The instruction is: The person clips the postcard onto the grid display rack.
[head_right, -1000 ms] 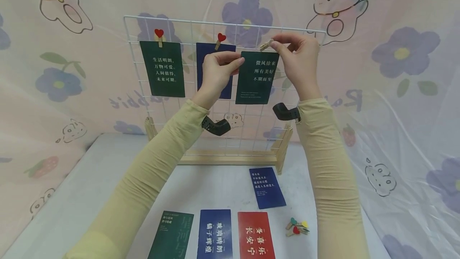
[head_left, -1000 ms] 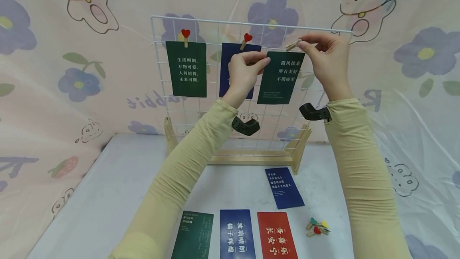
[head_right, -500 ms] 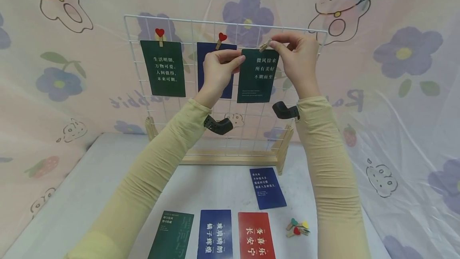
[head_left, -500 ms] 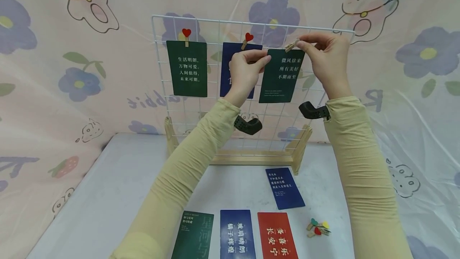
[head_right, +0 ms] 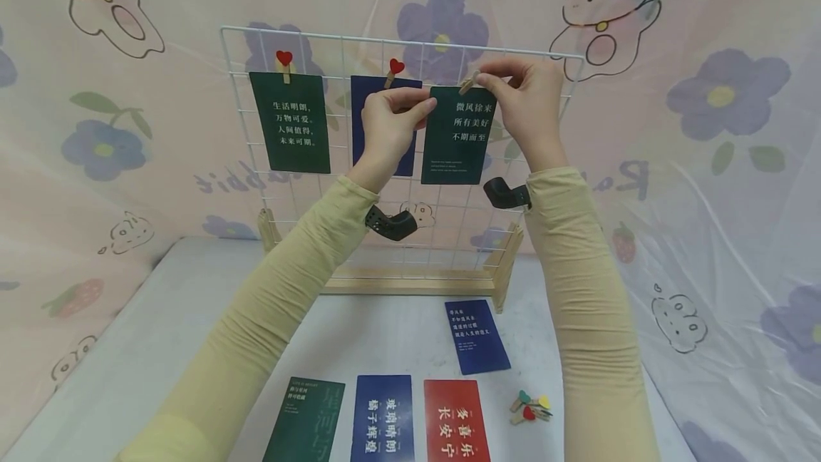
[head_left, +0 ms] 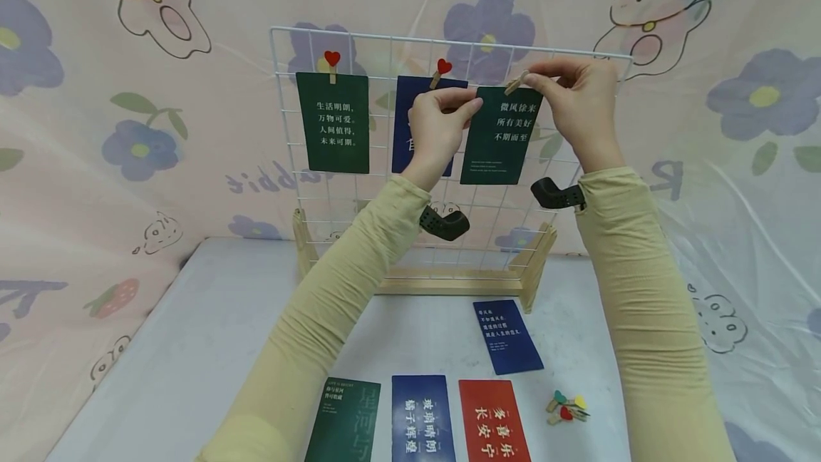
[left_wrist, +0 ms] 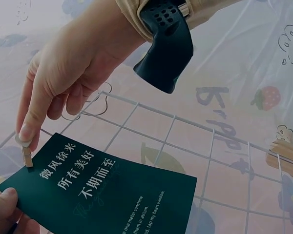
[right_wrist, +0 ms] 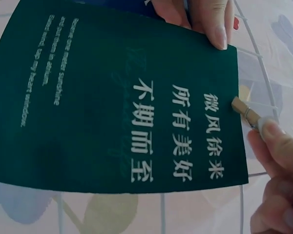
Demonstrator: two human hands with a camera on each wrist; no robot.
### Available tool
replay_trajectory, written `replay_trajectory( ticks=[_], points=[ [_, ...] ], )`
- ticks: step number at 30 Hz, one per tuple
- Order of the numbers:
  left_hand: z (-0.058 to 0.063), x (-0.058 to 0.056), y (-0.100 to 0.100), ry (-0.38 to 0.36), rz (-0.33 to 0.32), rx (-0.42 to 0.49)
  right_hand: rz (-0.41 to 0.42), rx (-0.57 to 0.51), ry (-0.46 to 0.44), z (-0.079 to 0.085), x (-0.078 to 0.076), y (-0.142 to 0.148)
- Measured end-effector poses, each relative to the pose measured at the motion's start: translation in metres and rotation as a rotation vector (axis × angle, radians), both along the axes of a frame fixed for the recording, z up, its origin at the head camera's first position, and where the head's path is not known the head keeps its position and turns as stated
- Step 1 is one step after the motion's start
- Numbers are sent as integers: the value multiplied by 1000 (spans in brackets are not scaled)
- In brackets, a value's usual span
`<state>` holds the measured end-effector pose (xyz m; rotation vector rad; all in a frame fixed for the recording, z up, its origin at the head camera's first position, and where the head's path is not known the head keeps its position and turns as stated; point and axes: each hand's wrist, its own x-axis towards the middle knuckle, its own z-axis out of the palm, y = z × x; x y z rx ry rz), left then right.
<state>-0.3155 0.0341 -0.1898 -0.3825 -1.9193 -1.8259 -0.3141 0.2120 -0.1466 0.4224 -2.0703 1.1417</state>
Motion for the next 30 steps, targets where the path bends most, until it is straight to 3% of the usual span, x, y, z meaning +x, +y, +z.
replay_trajectory(
  ticks=[8,15,22,26,30],
  points=[
    [0,2,0,-6,0,-8,-14,36,0,-1,-3,0],
    [-2,4,0,-15,-41,12,-13,-13,4,-8,0,-1],
    [-3,2,-2,-3,-68,19,12,-157,33,-17,17,-7],
    [-3,2,-4,3,-65,18,42,-168,53,-20,29,-12],
    [-5,2,-5,-3,-80,29,72,-148,34,-29,27,-9]
  ],
)
